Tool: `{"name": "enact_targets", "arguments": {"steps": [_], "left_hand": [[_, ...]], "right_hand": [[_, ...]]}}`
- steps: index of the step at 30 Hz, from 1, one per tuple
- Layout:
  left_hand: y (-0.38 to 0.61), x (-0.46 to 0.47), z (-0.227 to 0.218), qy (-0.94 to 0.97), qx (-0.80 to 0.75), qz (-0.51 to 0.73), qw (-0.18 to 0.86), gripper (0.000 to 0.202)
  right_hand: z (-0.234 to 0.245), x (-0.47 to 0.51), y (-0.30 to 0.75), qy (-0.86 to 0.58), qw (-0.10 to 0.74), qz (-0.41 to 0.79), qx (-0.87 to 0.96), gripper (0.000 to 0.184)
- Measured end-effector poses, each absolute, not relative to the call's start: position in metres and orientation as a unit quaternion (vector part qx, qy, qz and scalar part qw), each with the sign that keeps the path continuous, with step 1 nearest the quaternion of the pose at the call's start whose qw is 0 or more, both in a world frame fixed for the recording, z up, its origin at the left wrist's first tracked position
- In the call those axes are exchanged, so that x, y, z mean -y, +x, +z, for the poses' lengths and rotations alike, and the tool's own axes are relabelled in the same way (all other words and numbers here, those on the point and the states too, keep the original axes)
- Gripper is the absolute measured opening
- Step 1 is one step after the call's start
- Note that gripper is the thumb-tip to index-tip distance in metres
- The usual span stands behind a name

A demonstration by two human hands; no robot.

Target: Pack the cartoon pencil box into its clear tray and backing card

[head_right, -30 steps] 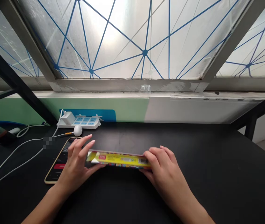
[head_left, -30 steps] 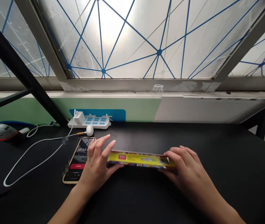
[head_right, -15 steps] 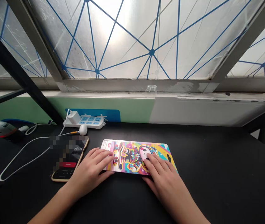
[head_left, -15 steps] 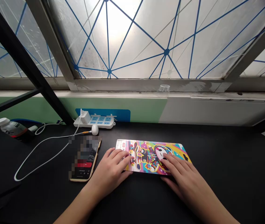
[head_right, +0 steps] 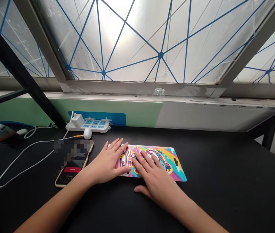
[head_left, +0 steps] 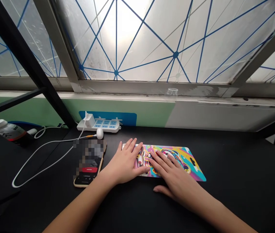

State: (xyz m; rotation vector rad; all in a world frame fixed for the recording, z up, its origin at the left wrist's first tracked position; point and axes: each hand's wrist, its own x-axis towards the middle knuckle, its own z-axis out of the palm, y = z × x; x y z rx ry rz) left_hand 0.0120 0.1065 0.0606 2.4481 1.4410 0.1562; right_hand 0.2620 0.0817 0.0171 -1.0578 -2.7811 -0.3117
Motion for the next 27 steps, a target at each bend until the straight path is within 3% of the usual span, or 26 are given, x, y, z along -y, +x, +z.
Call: {"name": "enact_targets", "arguments": {"steps": [6,14,27], "left_hand": [[0.007,-0.101,0.056,0.850,-0.507,0.057,0.130,0.094],[0.003,-0.104,0.053,0.859,-0.491,0.053,0.134,0.117],[0.002,-0.103,0.053,0.859,-0.489,0.076,0.129,0.110]], "right_hand": [[0.020,-0.084,0.267,-0.360,0.065,-0.070,0.928,0.084],[0.024,-0.082,0.268,-0.358,0.089,-0.036,0.929,0.081],[0.031,-0.081,0.296,-0.384,0.089,0.020,0.919,0.085]]}}
